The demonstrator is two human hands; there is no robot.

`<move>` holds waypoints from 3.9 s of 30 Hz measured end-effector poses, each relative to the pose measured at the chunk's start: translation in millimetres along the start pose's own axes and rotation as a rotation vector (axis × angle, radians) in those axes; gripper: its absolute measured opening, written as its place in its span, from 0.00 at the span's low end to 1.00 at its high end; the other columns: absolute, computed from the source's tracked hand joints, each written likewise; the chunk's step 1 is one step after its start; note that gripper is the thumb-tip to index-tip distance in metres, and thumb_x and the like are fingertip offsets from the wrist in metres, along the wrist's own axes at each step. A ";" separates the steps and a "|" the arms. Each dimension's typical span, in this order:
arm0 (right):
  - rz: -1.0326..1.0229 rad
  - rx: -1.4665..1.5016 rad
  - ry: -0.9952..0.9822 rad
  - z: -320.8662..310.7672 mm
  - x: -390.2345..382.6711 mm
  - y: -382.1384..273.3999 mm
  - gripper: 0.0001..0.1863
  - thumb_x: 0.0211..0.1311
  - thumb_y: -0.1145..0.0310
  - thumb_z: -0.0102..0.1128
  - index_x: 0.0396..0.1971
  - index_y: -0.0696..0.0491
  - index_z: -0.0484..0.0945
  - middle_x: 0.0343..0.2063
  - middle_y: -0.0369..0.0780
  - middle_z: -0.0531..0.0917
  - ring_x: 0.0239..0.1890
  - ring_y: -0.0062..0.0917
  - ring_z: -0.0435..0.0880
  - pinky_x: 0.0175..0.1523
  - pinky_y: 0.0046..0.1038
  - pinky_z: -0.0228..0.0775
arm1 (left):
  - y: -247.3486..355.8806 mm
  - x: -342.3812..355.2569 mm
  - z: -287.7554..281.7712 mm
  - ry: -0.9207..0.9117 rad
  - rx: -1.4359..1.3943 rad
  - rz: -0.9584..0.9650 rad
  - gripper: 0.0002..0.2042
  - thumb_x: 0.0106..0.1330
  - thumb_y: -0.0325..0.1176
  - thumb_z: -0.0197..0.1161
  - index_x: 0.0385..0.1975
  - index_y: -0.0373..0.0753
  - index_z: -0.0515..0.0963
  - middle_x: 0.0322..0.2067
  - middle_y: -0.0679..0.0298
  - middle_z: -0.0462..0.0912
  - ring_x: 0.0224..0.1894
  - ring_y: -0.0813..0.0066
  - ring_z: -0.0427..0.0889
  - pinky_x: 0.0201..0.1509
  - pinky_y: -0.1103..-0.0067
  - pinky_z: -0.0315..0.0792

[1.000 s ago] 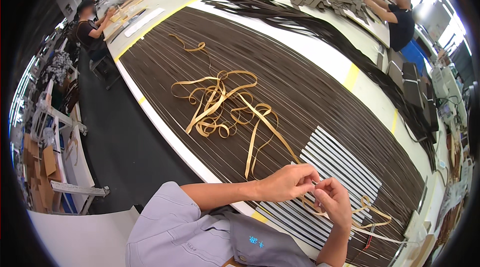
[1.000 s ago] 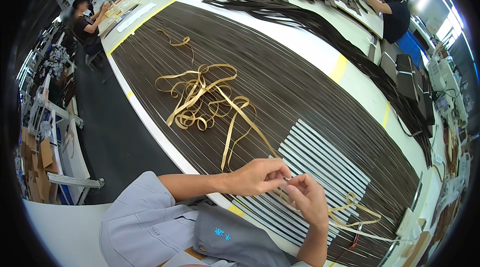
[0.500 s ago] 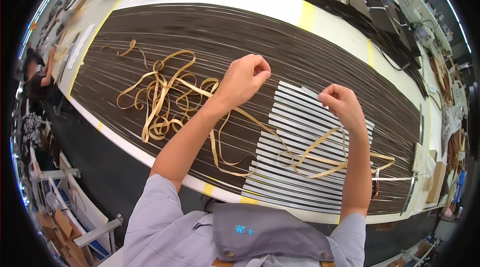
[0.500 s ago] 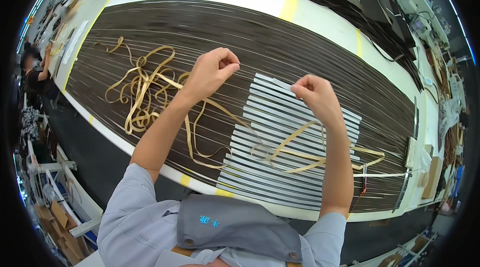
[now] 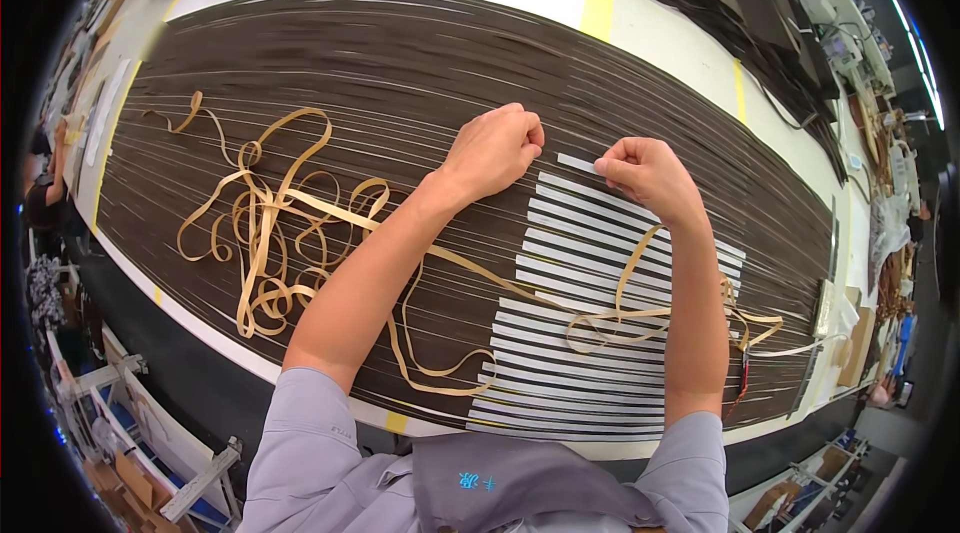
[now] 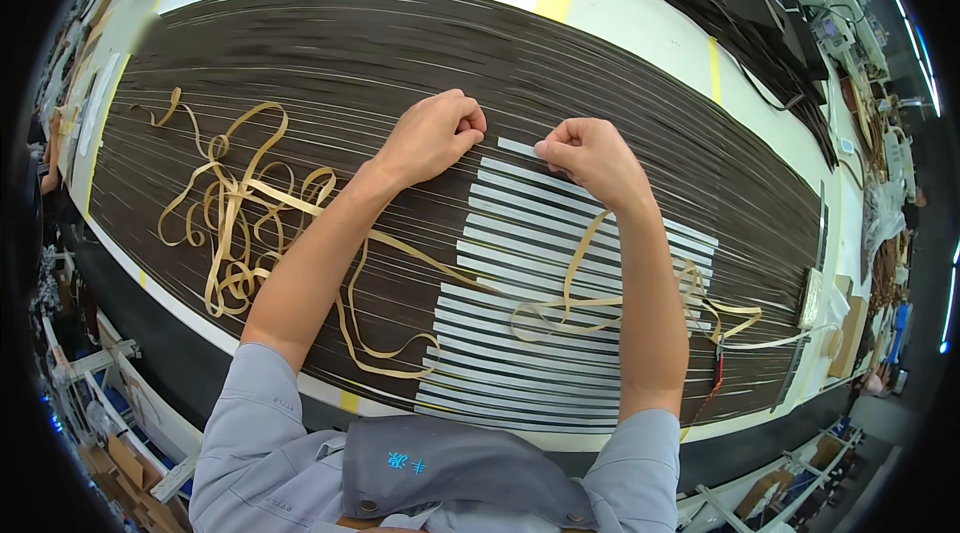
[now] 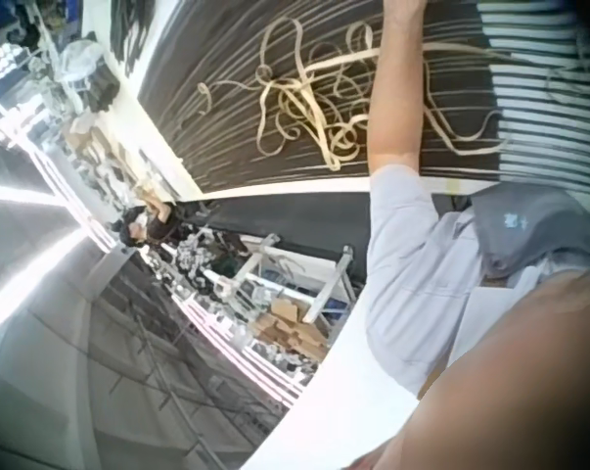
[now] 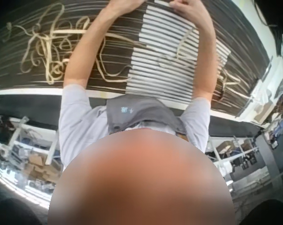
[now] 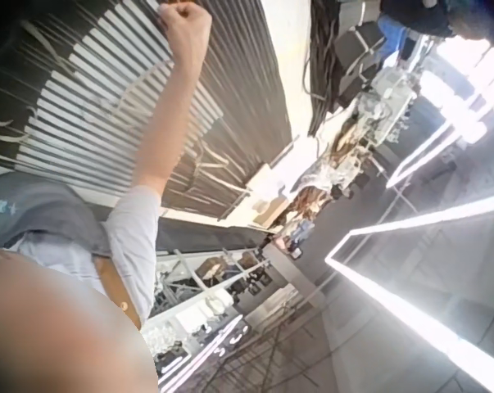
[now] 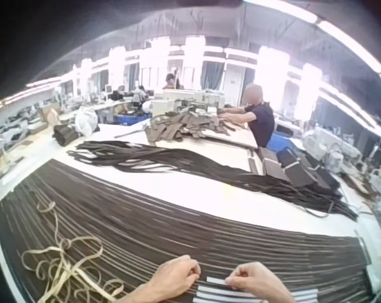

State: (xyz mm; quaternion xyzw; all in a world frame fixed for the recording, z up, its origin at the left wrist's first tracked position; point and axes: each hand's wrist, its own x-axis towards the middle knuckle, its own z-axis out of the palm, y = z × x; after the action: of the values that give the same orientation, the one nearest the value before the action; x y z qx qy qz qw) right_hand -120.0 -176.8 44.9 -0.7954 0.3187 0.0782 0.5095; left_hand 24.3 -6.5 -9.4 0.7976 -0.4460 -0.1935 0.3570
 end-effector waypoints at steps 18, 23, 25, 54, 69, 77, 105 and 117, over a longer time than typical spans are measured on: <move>-0.004 -0.039 0.039 18.7 8.9 12.5 0.11 0.55 0.65 0.66 0.24 0.58 0.81 0.18 0.34 0.79 0.21 0.15 0.73 0.27 0.21 0.65 | 3.1 1.6 0.0 -0.014 -0.010 -0.010 0.05 0.62 0.28 0.61 0.30 0.33 0.79 0.29 0.62 0.75 0.32 0.68 0.77 0.39 0.72 0.72; -0.005 -0.062 0.066 20.8 7.9 9.9 0.11 0.55 0.65 0.66 0.25 0.58 0.81 0.18 0.35 0.80 0.22 0.16 0.75 0.28 0.22 0.66 | 5.6 1.8 -3.2 -0.053 0.000 -0.051 0.06 0.63 0.30 0.60 0.31 0.35 0.79 0.32 0.59 0.78 0.38 0.60 0.80 0.44 0.68 0.73; -0.012 -0.074 0.061 21.3 7.8 9.5 0.09 0.57 0.66 0.65 0.25 0.56 0.80 0.18 0.30 0.77 0.19 0.10 0.67 0.24 0.17 0.58 | 5.3 1.7 -1.7 -0.040 -0.002 -0.044 0.06 0.63 0.31 0.61 0.31 0.35 0.79 0.32 0.59 0.78 0.38 0.60 0.80 0.44 0.68 0.73; 0.050 -0.125 0.273 -29.7 -25.0 60.5 0.11 0.54 0.67 0.70 0.22 0.56 0.78 0.16 0.29 0.73 0.20 0.11 0.66 0.25 0.19 0.58 | 9.6 0.9 10.1 0.032 0.048 -0.056 0.11 0.57 0.33 0.68 0.28 0.36 0.73 0.27 0.64 0.71 0.30 0.69 0.72 0.36 0.72 0.69; 0.110 -0.191 0.307 -23.9 -25.3 52.9 0.11 0.52 0.68 0.70 0.22 0.57 0.78 0.16 0.32 0.75 0.20 0.14 0.69 0.26 0.22 0.61 | 9.7 0.6 7.8 0.018 0.087 -0.027 0.11 0.58 0.33 0.68 0.29 0.36 0.72 0.30 0.60 0.75 0.32 0.60 0.77 0.37 0.67 0.71; 0.110 -0.215 0.310 -23.9 -26.7 52.8 0.11 0.51 0.67 0.71 0.22 0.58 0.78 0.16 0.33 0.75 0.20 0.15 0.70 0.27 0.23 0.62 | 11.2 -0.5 8.1 0.012 0.076 -0.039 0.11 0.58 0.33 0.67 0.29 0.36 0.72 0.30 0.61 0.74 0.32 0.61 0.77 0.37 0.68 0.70; 0.075 -0.452 0.383 -26.3 -31.4 68.6 0.16 0.46 0.59 0.74 0.23 0.57 0.80 0.26 0.49 0.84 0.34 0.42 0.84 0.41 0.38 0.75 | 90.1 -22.4 103.7 0.125 0.372 0.657 0.08 0.55 0.25 0.56 0.35 0.33 0.74 0.36 0.54 0.75 0.43 0.60 0.75 0.49 0.69 0.70; 0.103 -0.232 0.321 -80.1 -51.6 95.8 0.14 0.50 0.62 0.71 0.21 0.58 0.81 0.15 0.34 0.76 0.20 0.16 0.71 0.26 0.24 0.63 | 93.0 -26.2 105.7 -0.001 0.481 0.544 0.15 0.58 0.23 0.56 0.45 0.25 0.73 0.52 0.43 0.75 0.58 0.52 0.73 0.64 0.68 0.67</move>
State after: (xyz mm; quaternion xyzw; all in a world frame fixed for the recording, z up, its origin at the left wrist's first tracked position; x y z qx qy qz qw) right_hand -232.7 -250.2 32.7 -0.8336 0.4249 0.0126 0.3527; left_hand -109.2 -58.5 -11.4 0.7109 -0.6748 0.0184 0.1973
